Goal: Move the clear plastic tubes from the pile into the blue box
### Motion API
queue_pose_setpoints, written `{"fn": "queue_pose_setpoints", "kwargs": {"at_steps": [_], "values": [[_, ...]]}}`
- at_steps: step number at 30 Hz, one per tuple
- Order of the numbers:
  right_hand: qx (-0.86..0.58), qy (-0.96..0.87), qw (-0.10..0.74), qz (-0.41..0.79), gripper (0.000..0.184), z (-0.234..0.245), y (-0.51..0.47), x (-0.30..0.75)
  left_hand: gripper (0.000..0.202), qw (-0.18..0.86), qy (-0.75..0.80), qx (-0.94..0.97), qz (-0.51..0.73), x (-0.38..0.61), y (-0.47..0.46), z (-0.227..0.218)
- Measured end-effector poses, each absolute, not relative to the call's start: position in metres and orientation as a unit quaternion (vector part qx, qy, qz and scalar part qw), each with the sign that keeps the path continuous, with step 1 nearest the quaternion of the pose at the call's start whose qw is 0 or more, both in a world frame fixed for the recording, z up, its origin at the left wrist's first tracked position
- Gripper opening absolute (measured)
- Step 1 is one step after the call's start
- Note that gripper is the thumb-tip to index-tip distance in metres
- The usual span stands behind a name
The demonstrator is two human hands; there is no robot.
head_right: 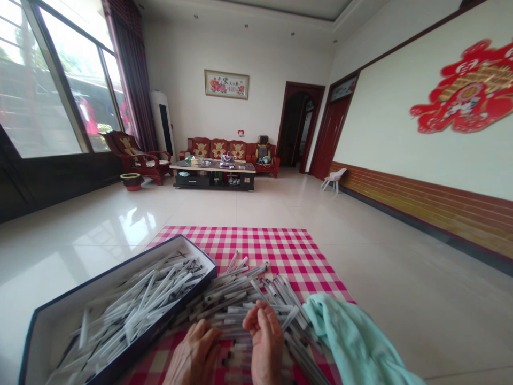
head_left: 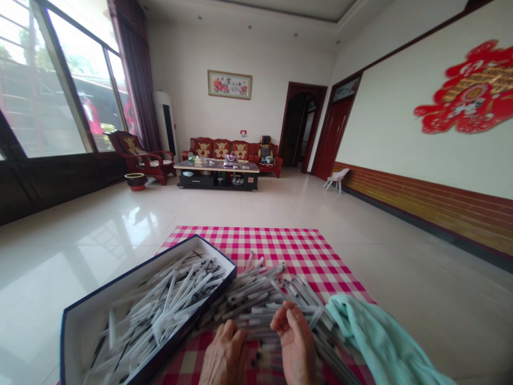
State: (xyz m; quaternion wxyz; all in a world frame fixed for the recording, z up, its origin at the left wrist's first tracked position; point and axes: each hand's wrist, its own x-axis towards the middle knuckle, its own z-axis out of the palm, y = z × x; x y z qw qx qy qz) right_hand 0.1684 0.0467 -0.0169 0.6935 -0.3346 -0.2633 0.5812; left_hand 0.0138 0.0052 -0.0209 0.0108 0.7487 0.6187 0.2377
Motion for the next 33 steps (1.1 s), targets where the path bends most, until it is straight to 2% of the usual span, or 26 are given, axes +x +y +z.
{"fn": "queue_pose_setpoints", "kwargs": {"at_steps": [12,17,21,25,28,30,33], "values": [[-0.339,-0.308,0.680,0.573,0.021,-0.016,0.045,0.167,0.017,-0.008,0.605,0.764,0.222,0.017,0.007,-0.030],[-0.357,-0.335,0.674,0.554,0.021,-0.019,0.045,0.168,0.017,-0.014,0.575,0.780,0.246,0.014,0.007,-0.026],[-0.401,-0.446,0.632,0.491,0.022,-0.015,0.036,0.160,0.020,-0.007,0.548,0.775,0.315,0.009,0.008,-0.023],[-0.398,-0.577,0.622,0.350,0.028,-0.017,0.029,0.151,0.017,0.077,0.524,0.725,0.441,0.006,0.010,-0.016],[-0.383,-0.687,0.550,0.281,0.037,-0.025,0.032,0.151,0.015,0.163,0.524,0.671,0.499,0.002,0.011,-0.009],[-0.391,-0.705,0.533,0.256,0.040,-0.030,0.036,0.154,0.016,0.214,0.524,0.629,0.533,-0.001,0.011,-0.006],[-0.395,-0.699,0.534,0.263,0.033,-0.035,0.039,0.155,0.019,0.289,0.506,0.563,0.587,-0.003,0.011,-0.004]]}}
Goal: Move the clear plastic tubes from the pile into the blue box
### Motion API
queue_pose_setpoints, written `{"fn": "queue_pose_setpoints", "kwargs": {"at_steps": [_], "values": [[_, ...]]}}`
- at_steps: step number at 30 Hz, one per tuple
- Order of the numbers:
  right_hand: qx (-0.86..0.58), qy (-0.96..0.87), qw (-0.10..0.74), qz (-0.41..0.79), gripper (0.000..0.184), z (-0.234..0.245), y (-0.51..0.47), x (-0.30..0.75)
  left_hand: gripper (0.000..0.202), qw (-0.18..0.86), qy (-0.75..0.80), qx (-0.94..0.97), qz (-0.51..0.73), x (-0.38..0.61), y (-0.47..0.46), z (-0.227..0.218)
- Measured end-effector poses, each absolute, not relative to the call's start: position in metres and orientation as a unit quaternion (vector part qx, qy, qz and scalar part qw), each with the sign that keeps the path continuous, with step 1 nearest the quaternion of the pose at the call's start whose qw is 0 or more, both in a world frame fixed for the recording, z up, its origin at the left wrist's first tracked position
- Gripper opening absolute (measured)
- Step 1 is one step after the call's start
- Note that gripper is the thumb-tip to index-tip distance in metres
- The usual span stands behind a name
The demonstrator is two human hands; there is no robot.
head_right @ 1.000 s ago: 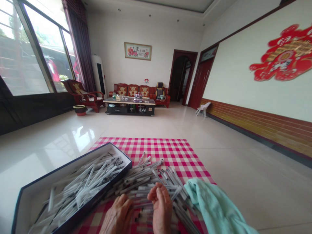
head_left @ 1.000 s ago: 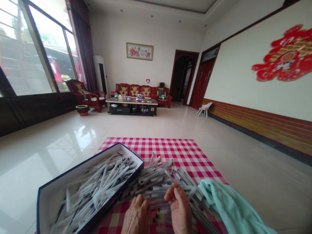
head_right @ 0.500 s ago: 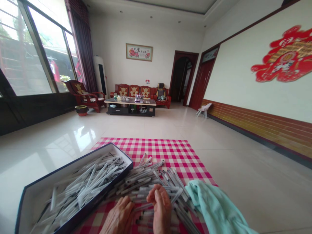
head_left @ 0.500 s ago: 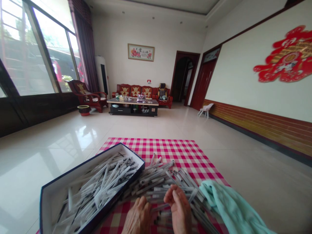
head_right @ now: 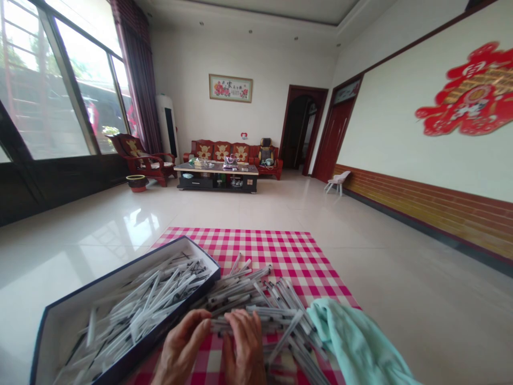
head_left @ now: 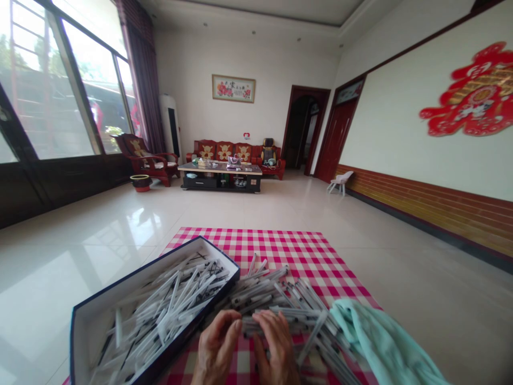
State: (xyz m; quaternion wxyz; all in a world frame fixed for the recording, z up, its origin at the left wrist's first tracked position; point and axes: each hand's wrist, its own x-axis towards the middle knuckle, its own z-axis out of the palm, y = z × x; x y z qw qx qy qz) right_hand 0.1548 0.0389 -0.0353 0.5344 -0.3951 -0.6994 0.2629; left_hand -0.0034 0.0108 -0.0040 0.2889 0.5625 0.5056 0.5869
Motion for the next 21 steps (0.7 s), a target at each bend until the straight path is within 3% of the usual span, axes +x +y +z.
{"fn": "queue_pose_setpoints", "kwargs": {"at_steps": [6,14,21], "values": [[-0.416,-0.573,0.637,0.303,0.023,-0.032,0.035,0.148,0.033,0.361,0.490,0.521,0.599,0.002,0.008,-0.003],[-0.349,-0.334,0.658,0.578,0.036,-0.014,0.038,0.149,0.018,0.220,0.493,0.669,0.510,0.009,0.007,-0.012],[-0.293,-0.220,0.645,0.670,0.035,-0.030,0.040,0.143,0.010,0.153,0.493,0.700,0.493,0.010,0.010,-0.017]]}}
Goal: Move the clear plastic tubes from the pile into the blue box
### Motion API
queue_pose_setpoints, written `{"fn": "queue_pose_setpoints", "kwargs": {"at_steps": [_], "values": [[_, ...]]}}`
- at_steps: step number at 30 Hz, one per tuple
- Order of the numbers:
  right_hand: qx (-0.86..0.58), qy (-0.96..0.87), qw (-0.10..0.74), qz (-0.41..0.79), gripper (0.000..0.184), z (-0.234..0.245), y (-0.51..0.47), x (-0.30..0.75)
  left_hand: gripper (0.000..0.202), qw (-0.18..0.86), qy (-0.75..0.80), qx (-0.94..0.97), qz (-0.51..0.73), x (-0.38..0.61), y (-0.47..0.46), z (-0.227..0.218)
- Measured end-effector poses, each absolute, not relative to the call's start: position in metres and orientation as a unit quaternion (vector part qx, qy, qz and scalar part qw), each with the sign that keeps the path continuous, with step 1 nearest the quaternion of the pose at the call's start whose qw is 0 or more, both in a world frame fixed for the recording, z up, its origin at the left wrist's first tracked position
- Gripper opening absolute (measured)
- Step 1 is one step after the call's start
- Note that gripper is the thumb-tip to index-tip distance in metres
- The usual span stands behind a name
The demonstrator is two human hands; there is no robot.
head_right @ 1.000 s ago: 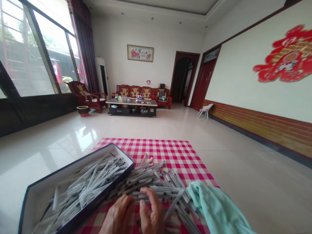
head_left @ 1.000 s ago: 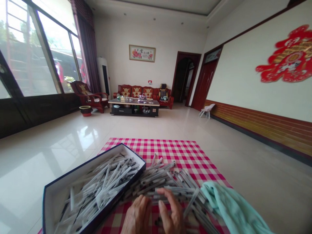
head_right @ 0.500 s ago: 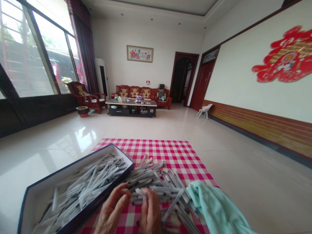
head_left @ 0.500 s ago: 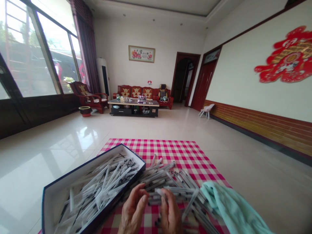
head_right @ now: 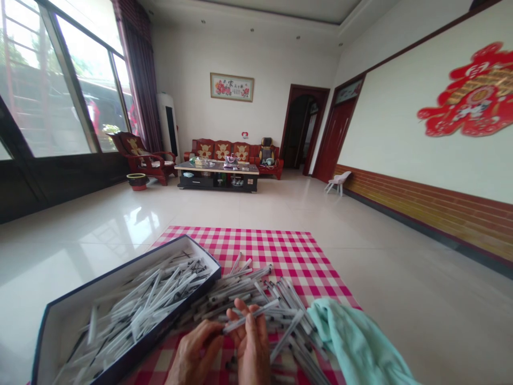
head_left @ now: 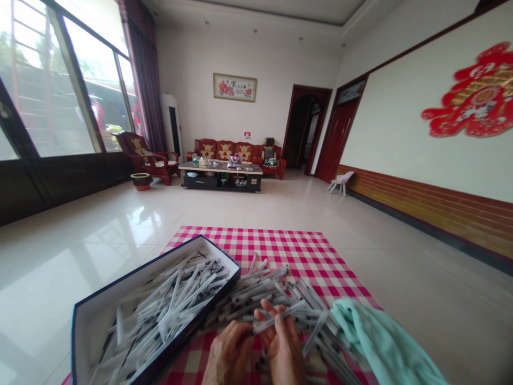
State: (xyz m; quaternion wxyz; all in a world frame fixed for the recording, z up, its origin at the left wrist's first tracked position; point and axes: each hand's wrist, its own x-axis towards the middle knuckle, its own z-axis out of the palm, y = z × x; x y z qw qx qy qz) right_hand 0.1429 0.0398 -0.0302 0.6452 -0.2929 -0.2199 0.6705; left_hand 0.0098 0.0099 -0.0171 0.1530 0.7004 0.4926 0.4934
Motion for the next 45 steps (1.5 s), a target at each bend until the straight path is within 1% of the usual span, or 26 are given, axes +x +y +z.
{"fn": "queue_pose_setpoints", "kwargs": {"at_steps": [3,7,10,14,17,19,23,29,33,39,42,45], "values": [[-0.311,-0.246,0.614,0.683,0.030,-0.035,0.037,0.143,0.011,0.144,0.487,0.701,0.501,0.005,0.010,-0.018],[-0.313,-0.331,0.580,0.676,0.022,-0.037,0.035,0.142,0.013,0.160,0.472,0.710,0.498,0.000,0.010,-0.017],[-0.295,-0.331,0.575,0.687,0.022,-0.039,0.036,0.139,0.013,0.149,0.461,0.708,0.514,0.000,0.010,-0.018],[-0.317,-0.302,0.562,0.701,0.025,-0.041,0.038,0.137,0.011,0.128,0.462,0.700,0.530,0.001,0.012,-0.021],[-0.338,-0.317,0.545,0.699,0.024,-0.039,0.037,0.137,0.009,0.137,0.478,0.696,0.518,0.002,0.011,-0.021],[-0.340,-0.327,0.538,0.699,0.023,-0.038,0.036,0.138,0.013,0.150,0.493,0.691,0.507,0.003,0.009,-0.020],[-0.332,-0.345,0.535,0.696,0.023,-0.037,0.034,0.138,0.022,0.153,0.513,0.680,0.501,0.005,0.008,-0.020],[-0.350,-0.386,0.547,0.655,0.028,-0.031,0.032,0.135,0.026,0.065,0.540,0.673,0.501,0.008,0.010,-0.027],[-0.369,-0.372,0.550,0.650,0.031,-0.032,0.032,0.134,0.026,0.034,0.543,0.676,0.497,0.009,0.011,-0.025],[-0.348,-0.335,0.547,0.683,0.026,-0.036,0.034,0.137,0.022,0.056,0.488,0.724,0.484,0.006,0.007,-0.012],[-0.343,-0.341,0.550,0.681,0.026,-0.035,0.033,0.137,0.028,0.057,0.500,0.711,0.492,0.006,0.007,-0.014],[-0.339,-0.349,0.549,0.680,0.026,-0.033,0.032,0.135,0.038,0.097,0.541,0.676,0.491,0.008,0.009,-0.021]]}}
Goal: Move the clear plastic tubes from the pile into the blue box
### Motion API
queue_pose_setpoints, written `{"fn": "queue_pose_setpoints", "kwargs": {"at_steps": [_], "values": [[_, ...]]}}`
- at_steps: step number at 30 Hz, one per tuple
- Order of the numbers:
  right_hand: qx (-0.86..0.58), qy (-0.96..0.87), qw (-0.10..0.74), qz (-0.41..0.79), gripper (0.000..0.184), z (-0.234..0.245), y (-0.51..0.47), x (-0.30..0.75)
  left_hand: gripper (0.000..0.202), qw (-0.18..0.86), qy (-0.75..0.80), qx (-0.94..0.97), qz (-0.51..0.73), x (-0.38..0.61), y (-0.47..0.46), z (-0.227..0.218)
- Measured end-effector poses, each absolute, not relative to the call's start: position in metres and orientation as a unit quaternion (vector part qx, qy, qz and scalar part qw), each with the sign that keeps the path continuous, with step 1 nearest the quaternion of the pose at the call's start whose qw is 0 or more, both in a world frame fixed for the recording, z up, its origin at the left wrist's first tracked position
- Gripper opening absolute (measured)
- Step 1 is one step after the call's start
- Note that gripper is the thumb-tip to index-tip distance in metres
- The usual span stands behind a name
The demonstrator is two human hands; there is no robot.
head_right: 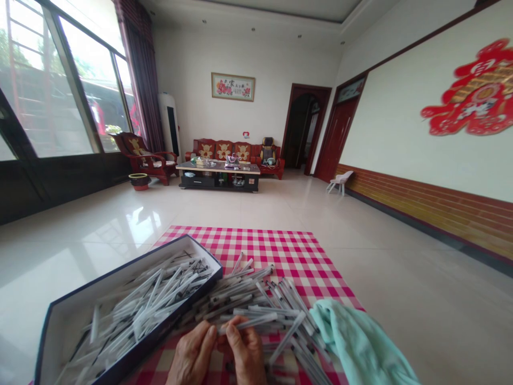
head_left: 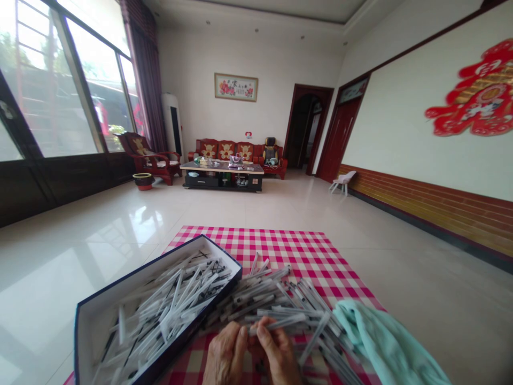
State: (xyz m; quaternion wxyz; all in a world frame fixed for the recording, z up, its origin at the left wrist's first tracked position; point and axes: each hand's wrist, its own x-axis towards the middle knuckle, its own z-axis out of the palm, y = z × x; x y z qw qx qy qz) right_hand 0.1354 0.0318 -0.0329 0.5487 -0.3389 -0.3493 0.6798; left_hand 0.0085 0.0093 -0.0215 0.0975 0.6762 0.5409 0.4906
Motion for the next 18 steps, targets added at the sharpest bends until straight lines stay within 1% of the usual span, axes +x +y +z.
{"fn": "queue_pose_setpoints", "kwargs": {"at_steps": [2,4,8,10,18], "values": [[-0.329,-0.347,0.553,0.683,0.025,-0.032,0.031,0.135,0.044,0.128,0.571,0.650,0.485,0.010,0.010,-0.025],[-0.318,-0.335,0.560,0.688,0.024,-0.031,0.031,0.134,0.043,0.145,0.586,0.626,0.493,0.011,0.010,-0.025],[-0.303,-0.310,0.562,0.704,0.023,-0.031,0.033,0.134,0.026,0.162,0.542,0.632,0.530,0.008,0.007,-0.017],[-0.304,-0.316,0.557,0.705,0.024,-0.031,0.033,0.135,0.021,0.156,0.515,0.656,0.529,0.007,0.006,-0.015],[-0.316,-0.327,0.570,0.684,0.025,-0.037,0.032,0.133,0.034,0.119,0.553,0.637,0.523,0.009,0.011,-0.029]]}}
